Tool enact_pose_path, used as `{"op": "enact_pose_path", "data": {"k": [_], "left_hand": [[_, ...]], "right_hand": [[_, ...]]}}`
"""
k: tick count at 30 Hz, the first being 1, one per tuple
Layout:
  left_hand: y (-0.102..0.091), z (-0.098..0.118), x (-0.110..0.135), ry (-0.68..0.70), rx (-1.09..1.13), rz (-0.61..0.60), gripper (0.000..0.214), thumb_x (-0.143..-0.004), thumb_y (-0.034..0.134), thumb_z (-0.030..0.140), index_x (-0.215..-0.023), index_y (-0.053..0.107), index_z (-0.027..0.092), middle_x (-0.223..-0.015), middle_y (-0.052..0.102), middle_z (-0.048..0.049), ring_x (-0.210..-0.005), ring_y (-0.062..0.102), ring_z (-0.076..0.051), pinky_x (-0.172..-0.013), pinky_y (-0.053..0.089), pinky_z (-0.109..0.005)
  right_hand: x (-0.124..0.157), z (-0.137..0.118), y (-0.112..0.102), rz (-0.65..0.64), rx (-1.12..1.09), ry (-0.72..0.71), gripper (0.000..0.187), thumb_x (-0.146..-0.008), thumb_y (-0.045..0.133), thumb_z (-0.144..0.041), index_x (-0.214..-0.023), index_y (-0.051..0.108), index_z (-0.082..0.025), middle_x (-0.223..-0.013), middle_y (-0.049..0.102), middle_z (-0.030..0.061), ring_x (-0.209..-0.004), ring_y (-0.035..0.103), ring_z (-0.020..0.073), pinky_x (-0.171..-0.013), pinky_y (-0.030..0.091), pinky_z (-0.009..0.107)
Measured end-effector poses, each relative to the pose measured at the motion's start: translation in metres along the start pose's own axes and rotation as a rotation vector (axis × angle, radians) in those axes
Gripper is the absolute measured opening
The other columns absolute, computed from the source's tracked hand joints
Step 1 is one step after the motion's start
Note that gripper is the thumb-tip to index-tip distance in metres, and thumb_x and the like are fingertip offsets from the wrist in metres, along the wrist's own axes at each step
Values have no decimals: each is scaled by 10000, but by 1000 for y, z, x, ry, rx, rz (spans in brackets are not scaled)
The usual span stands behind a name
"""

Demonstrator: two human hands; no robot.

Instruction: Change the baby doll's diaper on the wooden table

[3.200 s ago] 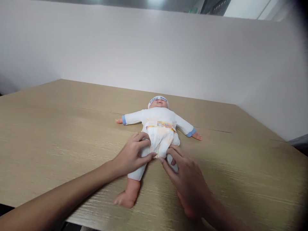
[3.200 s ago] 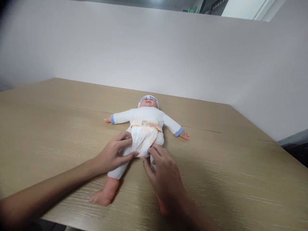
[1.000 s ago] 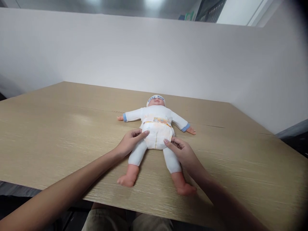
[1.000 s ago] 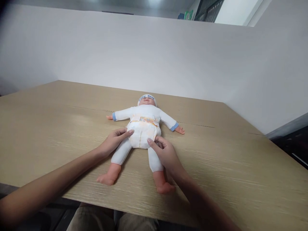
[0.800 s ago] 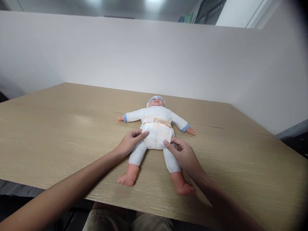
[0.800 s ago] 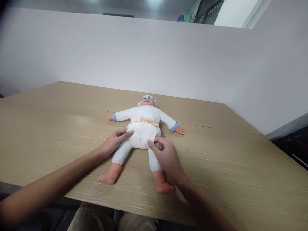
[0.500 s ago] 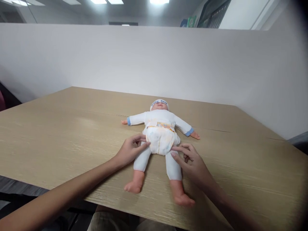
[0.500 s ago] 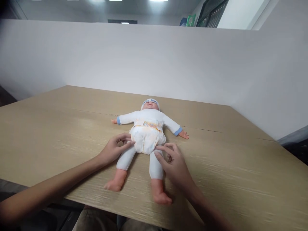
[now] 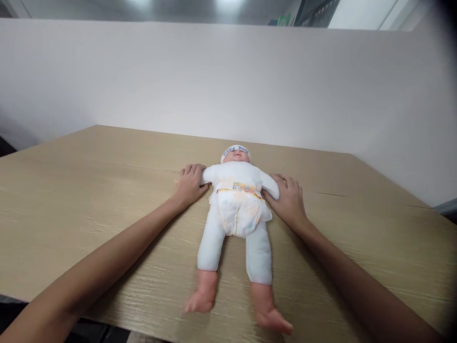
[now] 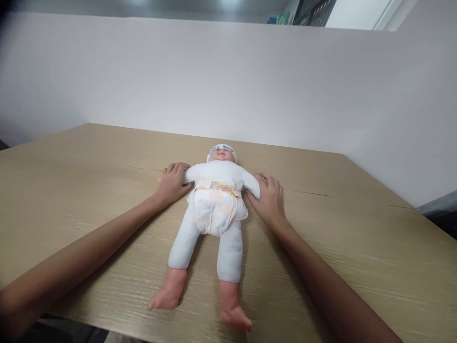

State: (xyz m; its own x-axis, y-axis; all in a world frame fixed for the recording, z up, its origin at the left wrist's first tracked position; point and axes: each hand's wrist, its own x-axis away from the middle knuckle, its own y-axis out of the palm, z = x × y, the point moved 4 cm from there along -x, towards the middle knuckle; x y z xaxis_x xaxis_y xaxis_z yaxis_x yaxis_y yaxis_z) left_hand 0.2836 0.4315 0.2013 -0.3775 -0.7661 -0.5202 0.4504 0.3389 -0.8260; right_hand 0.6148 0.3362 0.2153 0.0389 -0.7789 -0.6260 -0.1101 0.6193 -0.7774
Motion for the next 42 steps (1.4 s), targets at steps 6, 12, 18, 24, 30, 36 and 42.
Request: {"op": "enact_pose_path", "data": {"k": [6,12,18,24,30,36,42], "left_hand": [[17,-11,-24,-65,-154,-140,383,-984,620,471,-1209,652,163,-1152,768,-174,-1107,659,-388,-962,445,-480],[11,-4,-22,-158,-157,-250,403,-998,593,494,-1171,654,135,-1117,774,-215,-1118,692,-404,-965,463,-468],[-17,29,3,-260,-39,-337,337,-976,605,416,-1152,661,134,-1089,801,-208,-1003,761,-372,-794,502,-383],[-88,74,97,-283,260,-429,353,-980,595,561,-1060,640,220,-1110,817,-110,-953,772,-317,-686,467,-320],[-141,154,255,-271,428,-374,285,-973,607,437,-1177,564,243,-959,780,-81,-849,745,-309,-706,474,-354],[-141,186,404,-162,552,-442,501,-780,687,236,-1257,533,240,-995,777,-78,-896,749,-310,-753,529,-362],[-158,161,490,-333,471,-665,474,-733,680,235,-1192,576,288,-1077,791,-70,-988,748,-343,-838,549,-395]], "right_hand": [[-23,1,25,-187,-48,70,373,-956,585,-368,-1263,698,-188,-1137,781,140,-1017,672,332,-821,453,383],[-20,-4,18,-271,-66,181,323,-978,590,-397,-1214,687,-199,-1145,786,145,-1004,706,333,-725,409,347],[-6,-38,-3,-425,-137,392,319,-999,618,-396,-1220,657,-171,-1133,802,193,-964,736,323,-680,379,318],[50,-49,-57,-480,-398,390,359,-925,677,-410,-1240,674,-237,-1194,825,91,-992,758,270,-754,502,297],[137,-55,-135,-628,-759,243,490,-848,706,-448,-1288,689,-232,-1166,821,60,-1003,743,291,-832,566,355],[210,-106,-207,-727,-835,106,498,-946,651,-357,-1429,641,-234,-1323,770,100,-1127,735,297,-952,586,389],[271,-163,-194,-809,-818,10,444,-936,597,-206,-1365,690,-278,-1318,769,88,-1183,713,292,-1032,563,409]]}}
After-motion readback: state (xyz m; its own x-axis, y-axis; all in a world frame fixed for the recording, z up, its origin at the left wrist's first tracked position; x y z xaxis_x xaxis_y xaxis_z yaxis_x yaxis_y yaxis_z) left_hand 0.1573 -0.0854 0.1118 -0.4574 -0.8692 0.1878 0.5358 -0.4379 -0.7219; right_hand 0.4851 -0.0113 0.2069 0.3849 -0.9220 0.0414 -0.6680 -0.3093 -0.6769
